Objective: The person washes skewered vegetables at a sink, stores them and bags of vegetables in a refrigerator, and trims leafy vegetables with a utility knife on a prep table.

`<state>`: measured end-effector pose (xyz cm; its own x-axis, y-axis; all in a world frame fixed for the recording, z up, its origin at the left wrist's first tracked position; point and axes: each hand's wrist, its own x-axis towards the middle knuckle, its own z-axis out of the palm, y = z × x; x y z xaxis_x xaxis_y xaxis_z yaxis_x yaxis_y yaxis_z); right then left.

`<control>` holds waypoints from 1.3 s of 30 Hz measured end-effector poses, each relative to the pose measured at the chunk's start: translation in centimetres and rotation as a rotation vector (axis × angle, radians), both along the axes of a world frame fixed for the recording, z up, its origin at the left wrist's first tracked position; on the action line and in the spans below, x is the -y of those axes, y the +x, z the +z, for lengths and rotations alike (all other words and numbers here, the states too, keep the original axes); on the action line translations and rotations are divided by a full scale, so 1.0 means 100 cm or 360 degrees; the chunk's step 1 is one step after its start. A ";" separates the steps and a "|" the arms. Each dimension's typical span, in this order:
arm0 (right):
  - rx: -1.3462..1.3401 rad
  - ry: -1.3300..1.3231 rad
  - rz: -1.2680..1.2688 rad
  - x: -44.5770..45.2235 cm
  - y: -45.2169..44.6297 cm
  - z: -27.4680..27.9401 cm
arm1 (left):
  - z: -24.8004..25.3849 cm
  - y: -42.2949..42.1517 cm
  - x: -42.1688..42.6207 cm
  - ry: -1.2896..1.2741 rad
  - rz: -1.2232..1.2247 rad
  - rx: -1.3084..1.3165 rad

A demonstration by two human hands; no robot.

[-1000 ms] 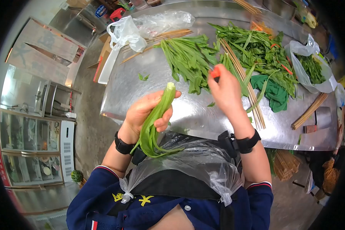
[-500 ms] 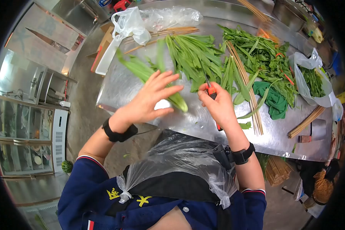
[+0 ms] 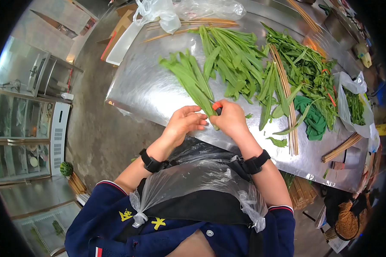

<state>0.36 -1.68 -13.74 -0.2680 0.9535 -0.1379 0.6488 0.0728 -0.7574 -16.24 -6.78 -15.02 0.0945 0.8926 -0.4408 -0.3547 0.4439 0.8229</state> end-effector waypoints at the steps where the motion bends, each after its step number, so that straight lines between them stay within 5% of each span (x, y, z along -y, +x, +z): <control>1: 0.0030 -0.0206 0.0060 -0.001 0.000 0.002 | -0.002 0.000 0.000 -0.0009 0.0029 0.0007; 2: 0.0035 -0.0212 0.0062 0.000 0.003 0.002 | -0.002 0.000 0.001 -0.0022 0.0058 0.0015; 4: -0.0902 -0.1004 -0.0102 0.005 0.013 0.003 | 0.006 0.002 0.003 -0.0045 0.0009 0.0018; 9: -0.1210 -0.0930 -0.0277 0.027 0.012 0.012 | 0.010 0.014 0.006 0.0006 -0.0044 0.0091; 21: -0.1332 -0.0873 -0.0353 0.031 0.015 0.008 | 0.021 0.024 0.008 0.0294 0.0079 -0.0258; 39: -0.1468 -0.1141 -0.0291 0.030 0.018 -0.003 | 0.014 0.018 0.006 0.0057 -0.0050 0.0063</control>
